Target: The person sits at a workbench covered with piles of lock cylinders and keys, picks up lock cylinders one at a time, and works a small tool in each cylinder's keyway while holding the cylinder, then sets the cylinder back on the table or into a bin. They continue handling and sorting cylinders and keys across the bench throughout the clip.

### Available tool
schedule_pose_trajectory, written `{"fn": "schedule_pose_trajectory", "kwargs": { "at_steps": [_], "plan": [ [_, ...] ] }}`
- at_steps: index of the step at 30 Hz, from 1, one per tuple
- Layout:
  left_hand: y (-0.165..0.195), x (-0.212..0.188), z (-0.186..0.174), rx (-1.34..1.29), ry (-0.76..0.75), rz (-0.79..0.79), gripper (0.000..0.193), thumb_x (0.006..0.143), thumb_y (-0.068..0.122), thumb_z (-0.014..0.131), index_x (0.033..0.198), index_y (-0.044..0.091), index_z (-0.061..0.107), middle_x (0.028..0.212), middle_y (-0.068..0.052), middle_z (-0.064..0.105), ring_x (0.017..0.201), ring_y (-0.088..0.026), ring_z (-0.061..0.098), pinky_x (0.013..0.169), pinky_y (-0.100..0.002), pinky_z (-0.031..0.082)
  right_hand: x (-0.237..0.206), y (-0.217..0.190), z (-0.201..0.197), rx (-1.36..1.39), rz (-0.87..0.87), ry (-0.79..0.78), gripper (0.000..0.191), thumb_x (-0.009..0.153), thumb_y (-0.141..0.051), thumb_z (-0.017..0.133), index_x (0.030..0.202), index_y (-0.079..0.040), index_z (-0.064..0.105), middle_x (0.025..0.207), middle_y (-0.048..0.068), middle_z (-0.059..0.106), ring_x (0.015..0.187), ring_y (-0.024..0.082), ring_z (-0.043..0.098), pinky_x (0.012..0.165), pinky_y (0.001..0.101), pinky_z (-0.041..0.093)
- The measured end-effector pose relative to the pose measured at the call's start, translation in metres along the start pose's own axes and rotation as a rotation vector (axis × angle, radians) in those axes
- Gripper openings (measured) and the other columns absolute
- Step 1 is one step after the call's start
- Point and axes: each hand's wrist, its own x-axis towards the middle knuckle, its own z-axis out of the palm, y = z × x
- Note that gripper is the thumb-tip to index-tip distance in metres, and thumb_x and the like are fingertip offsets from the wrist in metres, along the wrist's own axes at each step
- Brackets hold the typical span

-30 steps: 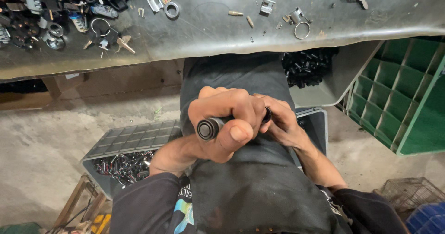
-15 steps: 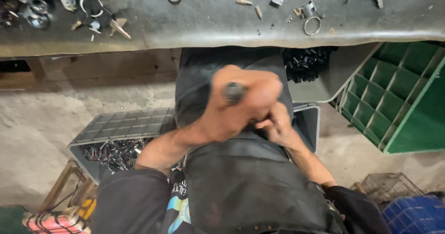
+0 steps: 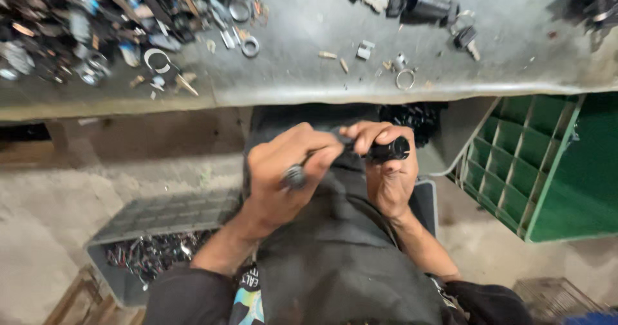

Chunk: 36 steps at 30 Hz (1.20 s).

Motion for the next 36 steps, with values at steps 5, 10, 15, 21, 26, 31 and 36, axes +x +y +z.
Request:
{"fn": "schedule_pose_trajectory", "kwargs": {
  "at_steps": [5, 10, 15, 21, 26, 31, 36],
  "plan": [
    [-0.004, 0.001, 0.022, 0.128, 0.071, -0.019, 0.028, 0.087, 0.010, 0.082, 0.113, 0.006, 0.073, 0.090, -0.007, 0.066, 0.074, -0.016, 0.065, 0.066, -0.029, 0.053, 0.038, -0.022, 0.035, 0.200, 0.109, 0.045, 0.046, 0.103, -0.044, 0.066, 0.127, -0.010, 0.047, 0.131, 0.012, 0.058, 0.138, 0.035, 0.053, 0.119, 0.0561, 0.045],
    [-0.004, -0.002, 0.016, 0.126, 0.142, -0.035, 0.020, 0.089, 0.007, 0.082, 0.107, 0.005, 0.074, 0.085, -0.006, 0.065, 0.071, -0.014, 0.064, 0.063, -0.028, 0.051, 0.049, -0.032, 0.054, 0.418, 0.190, 0.063, 0.045, 0.104, -0.041, 0.066, 0.134, -0.011, 0.049, 0.126, 0.006, 0.059, 0.135, 0.033, 0.055, 0.118, 0.0533, 0.043],
    [0.000, -0.001, 0.007, 0.111, 0.103, -0.046, 0.018, 0.088, 0.006, 0.080, 0.105, 0.003, 0.075, 0.082, -0.005, 0.062, 0.070, -0.013, 0.062, 0.063, -0.027, 0.050, 0.053, -0.035, 0.056, 0.501, 0.092, 0.102, 0.041, 0.112, -0.042, 0.057, 0.138, -0.012, 0.049, 0.122, 0.005, 0.060, 0.128, 0.025, 0.057, 0.126, 0.0503, 0.040],
    [0.004, 0.007, 0.000, -0.049, 0.087, -0.084, 0.017, 0.089, 0.005, 0.080, 0.105, 0.000, 0.076, 0.081, -0.003, 0.064, 0.069, -0.010, 0.055, 0.061, -0.025, 0.042, 0.054, -0.036, 0.044, 0.480, 0.107, 0.155, 0.041, 0.110, -0.042, 0.053, 0.138, -0.012, 0.051, 0.128, 0.004, 0.059, 0.133, 0.025, 0.057, 0.122, 0.0480, 0.040],
    [0.019, 0.012, -0.042, 0.066, 0.340, 0.021, 0.015, 0.092, 0.008, 0.079, 0.104, 0.001, 0.074, 0.087, -0.002, 0.068, 0.076, -0.009, 0.060, 0.069, -0.024, 0.047, 0.050, -0.033, 0.031, 0.477, 0.106, 0.145, 0.039, 0.113, -0.040, 0.052, 0.140, -0.011, 0.052, 0.129, 0.006, 0.059, 0.120, 0.023, 0.057, 0.112, 0.0447, 0.045],
    [0.033, 0.028, -0.117, 0.367, 0.700, 0.210, 0.014, 0.094, 0.010, 0.079, 0.102, 0.001, 0.072, 0.092, -0.006, 0.071, 0.077, -0.011, 0.060, 0.067, -0.027, 0.046, 0.036, -0.038, 0.013, 0.259, 0.050, 0.140, 0.038, 0.113, -0.040, 0.055, 0.136, -0.009, 0.050, 0.118, 0.006, 0.056, 0.104, 0.020, 0.054, 0.098, 0.0416, 0.046],
    [0.037, 0.077, -0.196, 0.817, 0.838, 0.274, 0.013, 0.101, 0.013, 0.078, 0.104, 0.001, 0.077, 0.090, -0.007, 0.072, 0.078, -0.015, 0.064, 0.069, -0.033, 0.047, 0.029, -0.038, -0.001, 0.127, 0.011, 0.107, 0.041, 0.112, -0.042, 0.058, 0.132, -0.007, 0.050, 0.109, 0.007, 0.055, 0.095, 0.020, 0.053, 0.091, 0.0397, 0.047]
  ]
}}
